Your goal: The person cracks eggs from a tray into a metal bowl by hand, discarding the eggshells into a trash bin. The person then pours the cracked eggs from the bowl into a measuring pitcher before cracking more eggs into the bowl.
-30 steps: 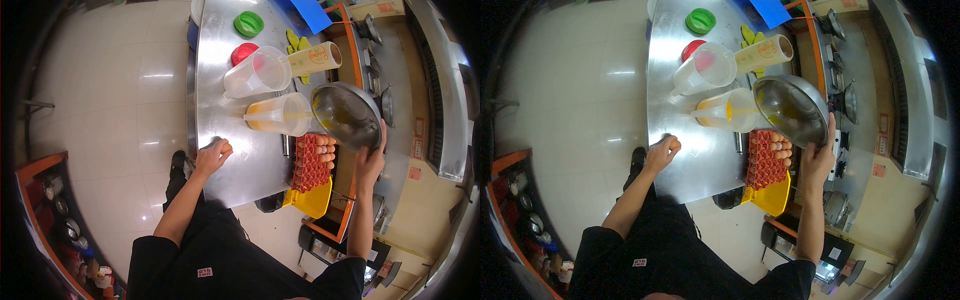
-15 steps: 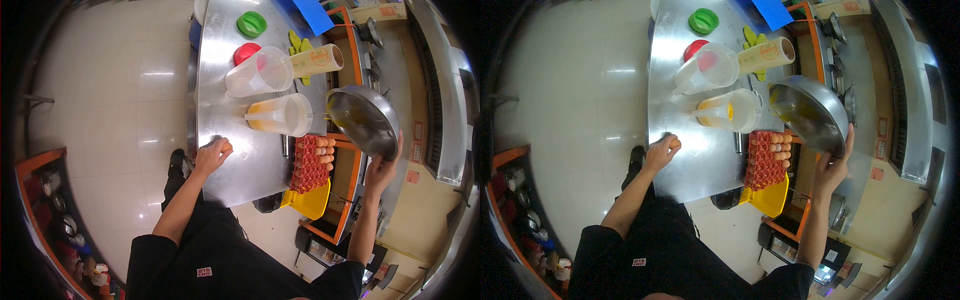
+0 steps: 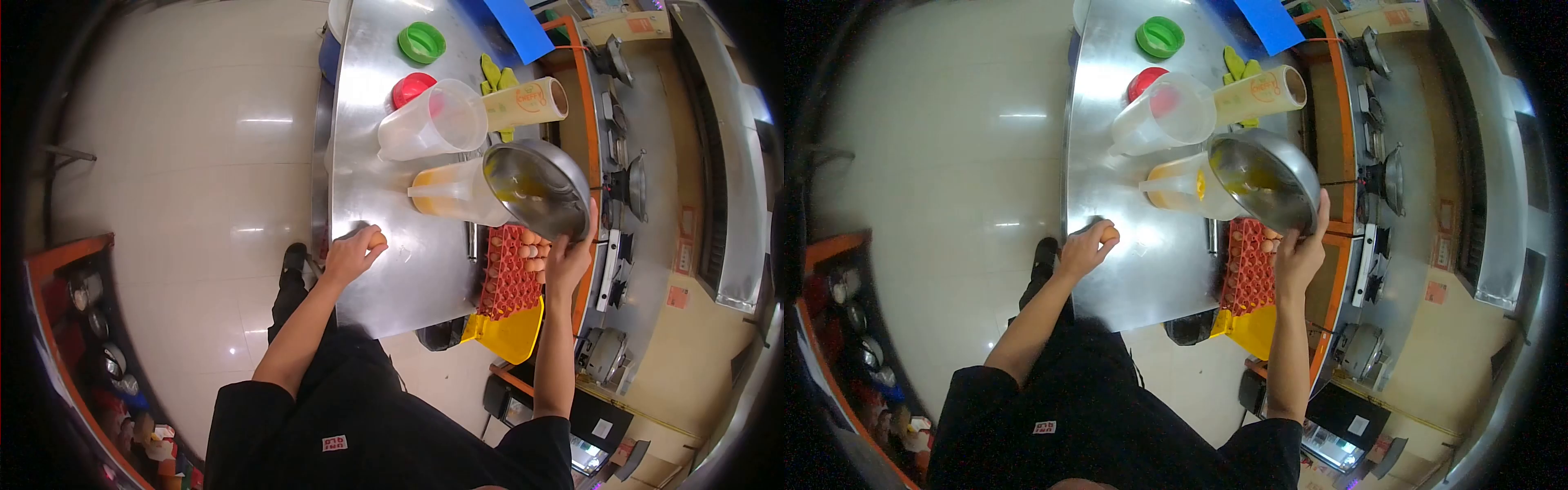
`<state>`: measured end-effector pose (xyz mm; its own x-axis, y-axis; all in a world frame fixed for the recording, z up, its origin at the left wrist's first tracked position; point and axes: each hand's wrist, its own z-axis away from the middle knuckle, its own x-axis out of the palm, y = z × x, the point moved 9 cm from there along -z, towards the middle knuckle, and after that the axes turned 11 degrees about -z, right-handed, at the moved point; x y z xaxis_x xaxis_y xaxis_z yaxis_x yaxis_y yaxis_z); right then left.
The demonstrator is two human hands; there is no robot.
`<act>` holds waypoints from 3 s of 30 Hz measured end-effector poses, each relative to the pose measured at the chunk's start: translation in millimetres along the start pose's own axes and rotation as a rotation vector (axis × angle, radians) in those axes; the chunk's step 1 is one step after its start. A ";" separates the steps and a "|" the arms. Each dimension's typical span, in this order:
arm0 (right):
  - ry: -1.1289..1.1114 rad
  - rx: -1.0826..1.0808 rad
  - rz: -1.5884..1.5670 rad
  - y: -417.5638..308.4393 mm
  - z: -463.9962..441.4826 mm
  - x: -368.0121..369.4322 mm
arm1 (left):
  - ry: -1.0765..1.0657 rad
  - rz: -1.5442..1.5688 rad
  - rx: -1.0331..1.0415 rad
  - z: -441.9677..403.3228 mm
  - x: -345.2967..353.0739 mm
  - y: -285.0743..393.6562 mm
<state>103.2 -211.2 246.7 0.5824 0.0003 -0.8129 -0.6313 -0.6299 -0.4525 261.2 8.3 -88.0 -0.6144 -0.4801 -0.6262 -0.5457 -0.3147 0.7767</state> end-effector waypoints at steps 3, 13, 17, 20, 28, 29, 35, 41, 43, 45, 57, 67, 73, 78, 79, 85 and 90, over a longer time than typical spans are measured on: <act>0.029 -0.099 0.053 -2.1 1.9 -1.2 | 0.027 0.000 0.021 -0.3 -0.5 0.5; 0.008 0.184 0.016 52.2 6.6 3.3 | 0.030 0.009 0.022 -0.4 -0.6 0.6; 0.006 0.350 -0.383 128.3 7.7 13.0 | 0.027 0.008 0.022 0.5 -0.9 0.6; -0.044 0.716 -0.597 137.8 25.8 26.3 | 0.025 -0.003 0.019 0.6 -1.7 0.7; -0.167 1.143 -1.235 169.8 72.5 69.7 | -0.060 0.005 0.010 -1.1 4.5 2.7; -0.191 1.195 -1.337 160.9 76.0 73.4 | -0.052 0.000 0.010 -1.3 4.0 3.3; -0.127 1.163 -1.660 155.0 124.1 72.9 | -0.057 -0.015 -0.013 -0.1 12.4 -1.8; 0.365 1.221 -1.367 160.5 275.2 61.8 | -0.029 0.126 -0.063 0.1 13.0 -10.7; 0.395 1.275 -1.299 161.5 322.0 73.4 | 0.013 0.241 -0.137 0.3 10.3 -16.5; 0.272 1.259 -1.278 161.6 350.8 90.1 | -0.099 0.458 -0.316 8.4 18.6 -24.6; 0.252 1.335 -1.077 237.0 388.3 130.6 | -0.028 0.674 -0.404 31.4 4.4 5.0; 0.371 0.590 -0.085 293.7 287.0 -50.0 | -0.087 0.704 -0.381 47.1 19.0 77.8; 0.254 0.340 0.179 373.3 162.7 -65.0 | -0.212 0.730 -0.300 46.9 52.6 135.0; 0.005 0.593 0.178 484.3 144.8 -56.2 | -0.201 0.745 -0.311 53.8 59.6 146.2; 0.001 0.565 0.127 493.0 144.2 -52.2 | -0.193 0.740 -0.321 54.9 61.1 146.3; 0.131 0.533 -0.162 485.3 155.7 -52.3 | -0.227 0.678 -0.348 57.1 76.2 149.4; 0.021 0.689 -1.028 343.5 170.4 -1.5 | -0.359 0.587 -0.305 48.7 103.4 178.7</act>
<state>-201.8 -295.2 30.0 0.9708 0.2368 0.0372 -0.0101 0.1953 -0.9807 72.4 -57.7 -17.4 -0.9321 -0.3592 -0.0467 0.0790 -0.3273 0.9416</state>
